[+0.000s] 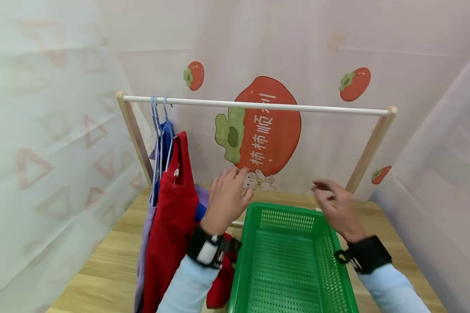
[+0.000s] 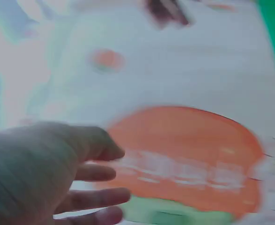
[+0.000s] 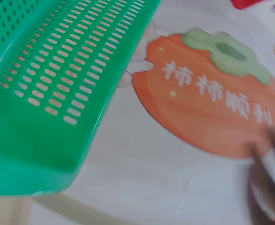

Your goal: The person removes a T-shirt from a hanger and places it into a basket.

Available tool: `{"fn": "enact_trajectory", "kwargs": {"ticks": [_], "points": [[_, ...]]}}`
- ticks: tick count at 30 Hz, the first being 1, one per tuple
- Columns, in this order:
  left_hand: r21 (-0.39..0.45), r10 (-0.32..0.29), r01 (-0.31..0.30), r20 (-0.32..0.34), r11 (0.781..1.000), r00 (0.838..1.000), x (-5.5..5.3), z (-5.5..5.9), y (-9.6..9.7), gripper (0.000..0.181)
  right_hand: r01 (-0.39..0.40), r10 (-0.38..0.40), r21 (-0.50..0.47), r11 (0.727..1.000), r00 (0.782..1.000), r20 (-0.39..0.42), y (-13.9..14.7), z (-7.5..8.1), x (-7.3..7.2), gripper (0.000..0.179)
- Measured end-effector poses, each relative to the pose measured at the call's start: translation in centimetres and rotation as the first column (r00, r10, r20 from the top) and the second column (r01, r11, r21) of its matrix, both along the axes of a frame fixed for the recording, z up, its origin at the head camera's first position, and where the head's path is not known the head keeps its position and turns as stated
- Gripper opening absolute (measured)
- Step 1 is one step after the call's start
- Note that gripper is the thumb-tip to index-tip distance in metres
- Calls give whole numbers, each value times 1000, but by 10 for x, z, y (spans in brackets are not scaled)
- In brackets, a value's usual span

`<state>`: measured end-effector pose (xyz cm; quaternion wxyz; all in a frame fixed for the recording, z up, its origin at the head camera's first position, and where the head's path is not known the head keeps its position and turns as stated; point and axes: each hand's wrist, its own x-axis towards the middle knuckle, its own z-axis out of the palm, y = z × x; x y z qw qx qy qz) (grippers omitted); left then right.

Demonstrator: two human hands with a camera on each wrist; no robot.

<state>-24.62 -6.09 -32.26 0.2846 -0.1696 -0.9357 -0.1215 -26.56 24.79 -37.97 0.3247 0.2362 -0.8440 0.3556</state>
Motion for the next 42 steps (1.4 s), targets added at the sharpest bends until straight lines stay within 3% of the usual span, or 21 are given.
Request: {"fn": "enact_trajectory", "kwargs": {"ticks": [2,4,6,8,11,13,14,16,18,20,21,24,28,31,37,39,42], "points": [[38,5,-1,-126,999,992,25,13,-6,37,72,-110,-192,979,975,-193,14,-3,13,26],[89,31,-10,-241,996,970,46,24,-17,34,157,-261,-361,919,929,-262,27,-6,18,28],[144,76,-30,-326,989,942,63,32,-31,33,236,-368,-475,848,907,-205,39,-8,18,37],[197,135,-64,-370,978,919,76,35,-46,36,301,-393,-523,797,917,-73,48,-10,13,50],[251,238,-155,-342,955,909,87,33,-65,42,335,-290,-514,790,942,168,57,-10,2,60],[258,292,-220,-282,941,914,87,29,-75,46,281,-121,-557,782,944,306,58,-9,-7,56],[256,306,-243,-248,936,919,86,27,-78,46,250,-30,-600,760,935,352,58,-9,-11,53],[233,316,-270,-189,934,930,81,21,-82,46,227,98,-693,684,913,396,56,-10,-17,42],[207,313,-280,-149,937,938,77,16,-82,43,251,140,-762,596,903,407,54,-13,-22,39],[187,315,-288,-133,939,940,75,12,-80,37,316,96,-774,549,896,434,52,-17,-24,43],[181,319,-293,-138,939,938,74,11,-78,34,357,53,-760,543,889,455,52,-18,-25,46],[208,334,-296,-179,932,925,72,13,-74,23,437,-51,-703,561,866,498,51,-18,-27,49],[314,306,-218,-268,924,913,67,22,-70,19,452,-134,-669,590,872,471,47,-17,-34,50],[368,255,-131,-311,921,916,66,32,-65,21,442,-166,-666,600,884,437,43,-17,-39,50],[408,176,-21,-345,913,922,86,51,-49,26,447,-212,-652,612,888,409,37,-17,-44,51],[410,150,10,-357,912,922,95,51,-45,28,450,-206,-653,610,885,417,35,-16,-44,51],[406,99,63,-366,912,925,103,40,-40,31,456,-205,-639,620,880,429,33,-15,-44,51]]}}
